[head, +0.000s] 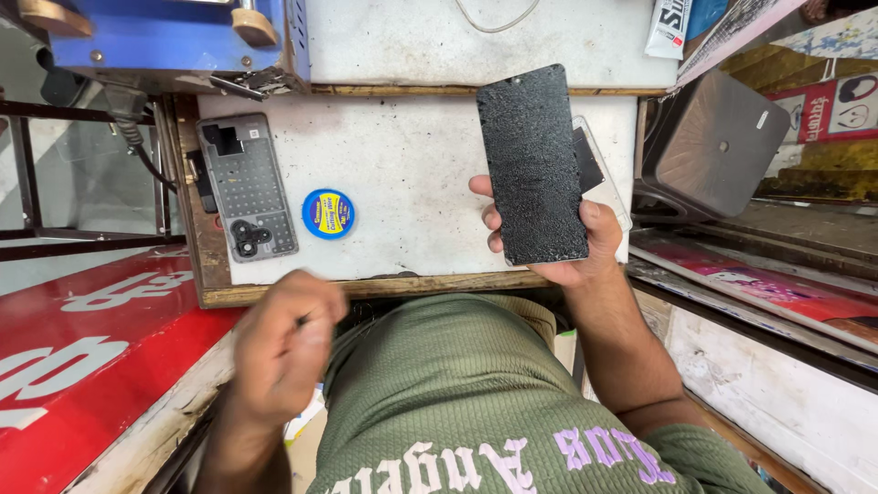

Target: The person places a phone into a heated screen separator machine and adjusts it, then removes the phone and peels off the separated back panel. They apply adhesive tape to the panel, position it on the phone body, and use a screwdriver-like prying tool to press and trim along the edges of the assembled phone.

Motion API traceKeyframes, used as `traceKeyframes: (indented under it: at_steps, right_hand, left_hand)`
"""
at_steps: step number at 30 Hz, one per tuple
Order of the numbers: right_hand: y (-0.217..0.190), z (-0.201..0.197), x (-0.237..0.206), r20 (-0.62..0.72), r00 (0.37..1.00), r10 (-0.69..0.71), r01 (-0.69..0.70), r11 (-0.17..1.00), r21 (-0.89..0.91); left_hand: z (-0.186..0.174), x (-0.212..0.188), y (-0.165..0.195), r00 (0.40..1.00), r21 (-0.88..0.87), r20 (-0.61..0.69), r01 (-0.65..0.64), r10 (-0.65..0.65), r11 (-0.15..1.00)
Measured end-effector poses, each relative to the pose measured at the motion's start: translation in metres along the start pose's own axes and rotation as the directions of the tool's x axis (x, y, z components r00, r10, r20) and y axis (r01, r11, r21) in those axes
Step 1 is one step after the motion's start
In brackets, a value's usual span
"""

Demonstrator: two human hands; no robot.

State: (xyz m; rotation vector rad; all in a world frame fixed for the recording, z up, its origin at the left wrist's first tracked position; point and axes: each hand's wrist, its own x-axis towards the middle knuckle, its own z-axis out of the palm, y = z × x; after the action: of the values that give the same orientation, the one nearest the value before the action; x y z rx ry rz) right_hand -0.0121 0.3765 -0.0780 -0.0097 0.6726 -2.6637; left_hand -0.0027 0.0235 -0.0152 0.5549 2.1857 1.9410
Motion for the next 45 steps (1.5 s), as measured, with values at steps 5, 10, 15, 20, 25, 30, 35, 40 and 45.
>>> traceKeyframes:
  at_steps: [5,10,15,20,25,30,35,40,45]
  right_hand:
    - [-0.009,-0.005,0.001,0.012,0.999,0.045,-0.045,0.999,-0.002]
    - [-0.015,-0.008,0.009,0.017,0.985,0.171,-0.169,0.983,-0.077]
    - [-0.013,-0.008,0.02,0.022,0.943,0.333,-0.317,0.913,-0.256]
    - [-0.016,-0.016,0.024,-0.032,0.922,0.385,-0.367,0.847,-0.385]
    - [-0.016,-0.031,0.035,-0.157,0.922,0.354,-0.356,0.616,-0.703]
    - [-0.017,-0.022,0.042,-0.311,0.92,0.24,-0.371,0.27,-0.889]
    - [-0.016,0.014,0.034,-0.486,0.871,-0.075,-0.492,-0.099,-0.865]
    - [-0.004,0.039,0.025,-0.053,0.978,-0.201,-0.133,-0.407,-0.904]
    - [0.007,0.035,0.028,0.034,0.99,-0.138,-0.06,-0.622,-0.781]
  left_hand:
    - [-0.027,-0.061,-0.042,0.885,0.4,0.061,0.402,-0.462,0.824]
    - [-0.008,-0.111,-0.071,0.584,0.852,-0.183,0.496,-0.791,0.169]
    - [0.027,-0.102,-0.092,0.905,0.55,0.03,0.34,-0.425,0.763]
    - [0.019,-0.103,-0.115,0.841,0.863,-0.393,0.477,-0.371,0.166]
    - [0.015,-0.113,-0.085,0.89,0.787,-0.402,0.455,-0.213,0.416]
    - [-0.001,-0.08,-0.037,0.665,0.577,-0.534,0.738,-0.523,0.35]
    - [-0.006,-0.035,-0.018,0.901,0.755,-0.433,0.356,0.011,0.551]
    - [0.008,0.016,-0.024,0.973,0.802,-0.202,0.101,0.108,0.589]
    - [0.031,0.053,-0.046,0.994,0.904,-0.033,0.074,-0.103,0.421]
